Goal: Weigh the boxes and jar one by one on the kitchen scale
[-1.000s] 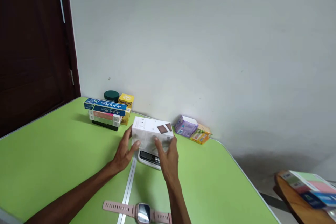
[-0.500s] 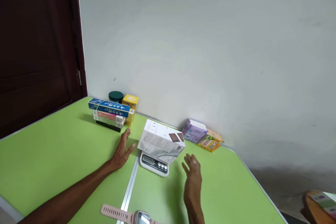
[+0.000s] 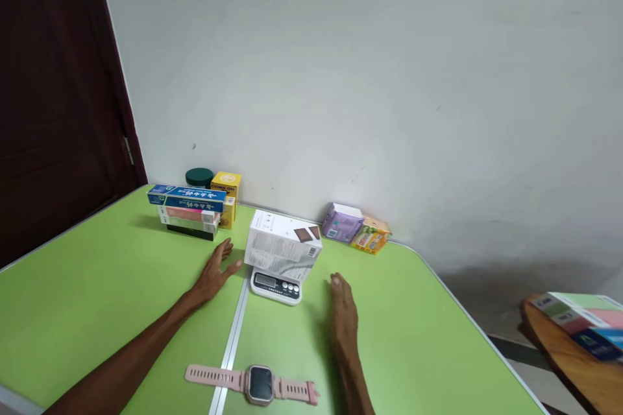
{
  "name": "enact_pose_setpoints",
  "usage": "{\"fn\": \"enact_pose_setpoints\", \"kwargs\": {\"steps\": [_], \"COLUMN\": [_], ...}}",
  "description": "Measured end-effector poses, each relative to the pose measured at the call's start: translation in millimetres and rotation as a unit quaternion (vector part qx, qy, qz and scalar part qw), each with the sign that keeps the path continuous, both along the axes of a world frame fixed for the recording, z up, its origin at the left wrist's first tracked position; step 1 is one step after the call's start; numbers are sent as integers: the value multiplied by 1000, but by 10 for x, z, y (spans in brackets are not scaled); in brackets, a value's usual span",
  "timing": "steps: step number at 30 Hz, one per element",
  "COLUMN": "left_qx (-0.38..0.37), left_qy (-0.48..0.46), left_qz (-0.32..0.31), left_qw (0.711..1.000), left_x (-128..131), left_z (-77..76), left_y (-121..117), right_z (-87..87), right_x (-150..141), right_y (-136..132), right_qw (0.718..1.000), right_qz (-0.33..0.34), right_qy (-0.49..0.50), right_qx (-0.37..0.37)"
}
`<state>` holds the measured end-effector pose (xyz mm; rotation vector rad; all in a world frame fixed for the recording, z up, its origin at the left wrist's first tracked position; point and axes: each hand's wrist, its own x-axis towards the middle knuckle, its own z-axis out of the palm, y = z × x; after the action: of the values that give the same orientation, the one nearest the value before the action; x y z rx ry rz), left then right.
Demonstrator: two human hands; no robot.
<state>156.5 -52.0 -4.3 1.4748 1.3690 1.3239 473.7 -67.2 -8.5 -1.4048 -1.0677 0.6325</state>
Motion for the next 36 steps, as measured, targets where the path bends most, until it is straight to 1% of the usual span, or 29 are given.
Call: {"fn": "enact_pose_setpoints", "kwargs": {"steps": [2,5,7,9,11,13,15,17,19,20,22,24,26,28,30,32,34,36], "left_qx": [12,43,61,64,45,18,11,31,58,64,58,34,20,9,0,-8,-15,-24], "left_qy": [27,74,92,99,101,99,103,127,156,163,156,142,154,181,199,206,210,211], "left_qz": [-17,-36,-55,-88,-130,-162,-169,-160,-160,-168,-198,-229,-238,-228,-204,-185,-176,-178], "left_qw": [999,996,992,989,985,982,980,978,973,970,966,962,959,957,958,961,962,961], "left_x": [57,165,213,223,207,201,254,406,668,835,1210,1598,1950,2236,2447,2589,2673,2713], "left_z": [73,276,440,594,729,857,990,1123,1226,1254,1244,1143,983,818,699,644,642,661], "left_y": [13,125,251,386,494,554,569,574,609,647,760,910,1074,1234,1379,1504,1607,1686], "right_z": [74,217,324,426,515,586,644,692,727,735,717,633,471,241,-18,-246,-392,-445], "right_x": [-99,-259,-350,-423,-474,-492,-449,-320,-96,44,356,661,907,1057,1098,1044,934,815], "right_y": [7,81,152,220,273,307,320,319,316,320,346,398,471,555,644,733,818,900], "right_qw": [999,996,996,994,990,986,987,988,990,992,996,999,998,992,982,970,962,956], "right_qz": [38,74,83,103,134,154,150,138,122,108,69,10,-51,-103,-148,-174,-166,-138], "right_qy": [3,10,-8,-33,-48,-45,-25,1,22,29,31,16,-13,-56,-110,-166,-215,-259], "right_qx": [-27,-44,-32,-13,12,35,52,63,65,62,50,41,41,44,38,24,9,0]}}
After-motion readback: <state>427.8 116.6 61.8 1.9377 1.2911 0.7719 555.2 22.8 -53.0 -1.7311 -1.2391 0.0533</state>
